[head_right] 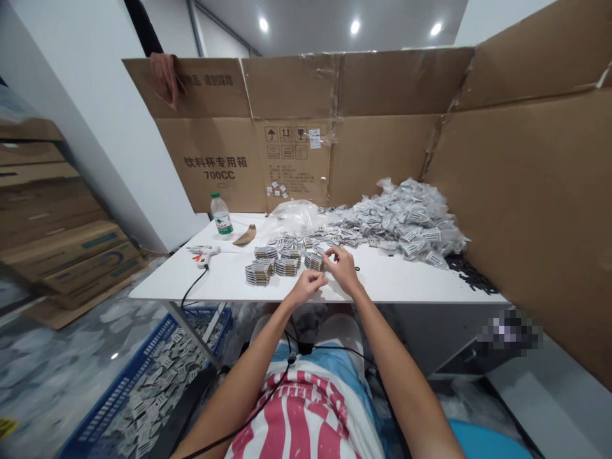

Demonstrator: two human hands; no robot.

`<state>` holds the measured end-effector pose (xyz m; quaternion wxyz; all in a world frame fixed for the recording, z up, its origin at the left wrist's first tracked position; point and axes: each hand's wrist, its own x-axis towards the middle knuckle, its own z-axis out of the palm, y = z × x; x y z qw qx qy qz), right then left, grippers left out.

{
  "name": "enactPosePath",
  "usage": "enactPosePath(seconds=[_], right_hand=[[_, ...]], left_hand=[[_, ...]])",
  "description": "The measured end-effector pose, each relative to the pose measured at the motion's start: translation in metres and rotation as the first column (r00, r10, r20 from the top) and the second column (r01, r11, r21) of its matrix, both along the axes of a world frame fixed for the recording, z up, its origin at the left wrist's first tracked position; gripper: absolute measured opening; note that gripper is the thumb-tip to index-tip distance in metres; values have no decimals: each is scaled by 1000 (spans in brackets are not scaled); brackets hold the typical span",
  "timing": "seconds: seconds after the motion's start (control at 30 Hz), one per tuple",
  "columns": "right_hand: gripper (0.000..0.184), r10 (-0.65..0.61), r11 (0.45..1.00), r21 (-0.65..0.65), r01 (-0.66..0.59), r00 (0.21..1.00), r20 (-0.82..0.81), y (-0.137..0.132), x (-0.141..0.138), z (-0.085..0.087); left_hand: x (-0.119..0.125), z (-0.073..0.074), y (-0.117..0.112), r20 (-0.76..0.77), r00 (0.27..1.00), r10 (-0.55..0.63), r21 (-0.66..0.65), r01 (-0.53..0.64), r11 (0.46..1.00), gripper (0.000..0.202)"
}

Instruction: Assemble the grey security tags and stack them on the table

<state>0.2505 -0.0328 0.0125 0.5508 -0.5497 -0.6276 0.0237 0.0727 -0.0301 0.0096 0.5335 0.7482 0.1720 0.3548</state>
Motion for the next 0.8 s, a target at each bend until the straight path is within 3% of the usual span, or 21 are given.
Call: enactPosePath(seconds=[0.27,0.8], right_hand=[[23,27,999,-22,-26,999,40,1,-1,0],[23,73,996,-60,-66,990,123,-10,-3,7]], left_hand=[[-1,1,-1,6,1000,2,-15,-2,1000,42],[0,-3,1,-18,999,36,-5,-36,999,43]])
